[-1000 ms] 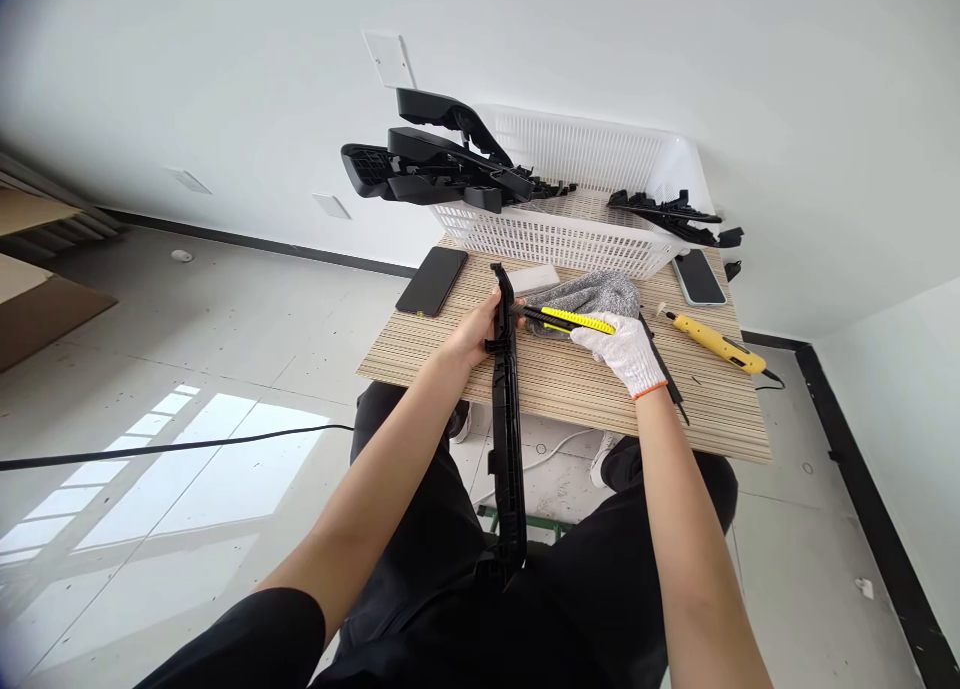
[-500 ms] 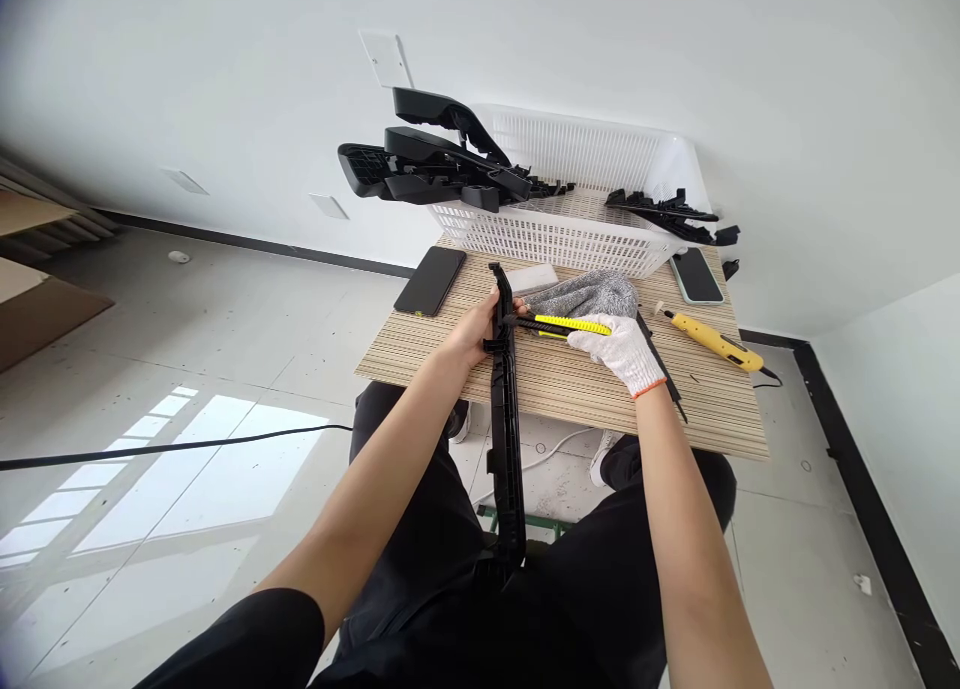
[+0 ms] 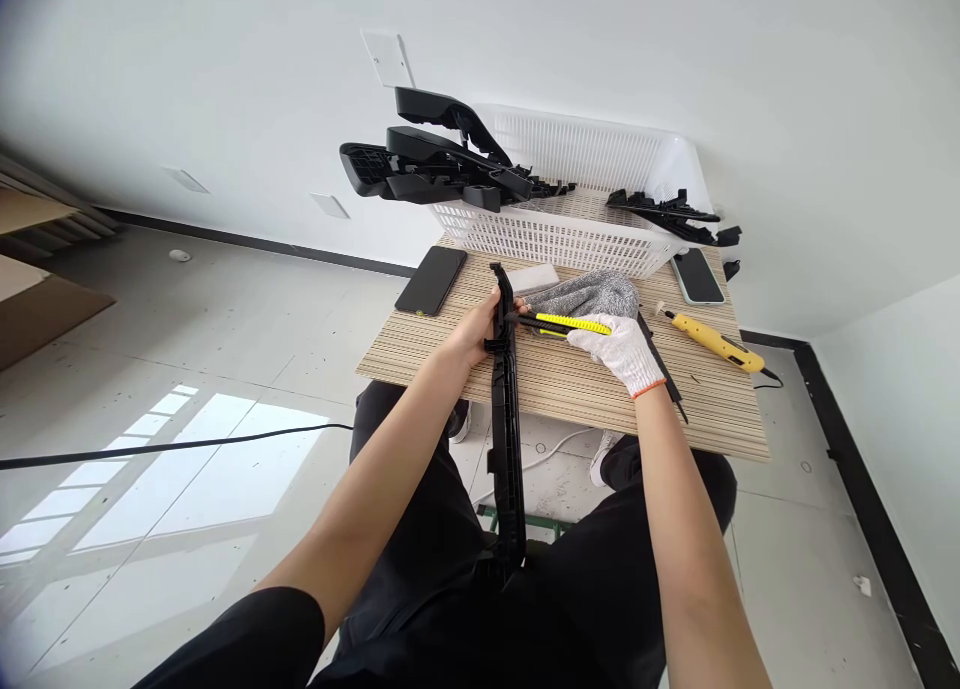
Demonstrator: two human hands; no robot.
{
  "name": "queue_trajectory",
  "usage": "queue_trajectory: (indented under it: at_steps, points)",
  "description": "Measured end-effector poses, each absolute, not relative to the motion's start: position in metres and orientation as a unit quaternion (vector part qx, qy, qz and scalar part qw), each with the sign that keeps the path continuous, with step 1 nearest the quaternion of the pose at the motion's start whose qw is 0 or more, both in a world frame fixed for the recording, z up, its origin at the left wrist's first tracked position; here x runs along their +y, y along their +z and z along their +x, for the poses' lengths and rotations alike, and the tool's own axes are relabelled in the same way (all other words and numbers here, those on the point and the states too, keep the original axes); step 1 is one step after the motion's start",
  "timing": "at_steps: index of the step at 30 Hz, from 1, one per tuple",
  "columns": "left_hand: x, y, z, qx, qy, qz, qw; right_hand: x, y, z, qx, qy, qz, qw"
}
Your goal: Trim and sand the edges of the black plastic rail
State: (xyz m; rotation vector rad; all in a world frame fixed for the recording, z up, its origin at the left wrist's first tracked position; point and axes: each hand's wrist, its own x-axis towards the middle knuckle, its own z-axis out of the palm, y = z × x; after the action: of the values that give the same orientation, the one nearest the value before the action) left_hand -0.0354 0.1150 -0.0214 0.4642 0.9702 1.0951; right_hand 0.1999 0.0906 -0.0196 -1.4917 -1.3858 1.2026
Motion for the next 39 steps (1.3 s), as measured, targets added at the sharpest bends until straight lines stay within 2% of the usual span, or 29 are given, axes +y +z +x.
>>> queue_trajectory:
  at_steps: [39]
  points:
    - [0.1129, -0.0188, -0.0353, 0.438, 0.495, 0.207, 0.722, 0.0894, -0.0168, 0.1988, -0.537, 0.469, -0.590, 0.379]
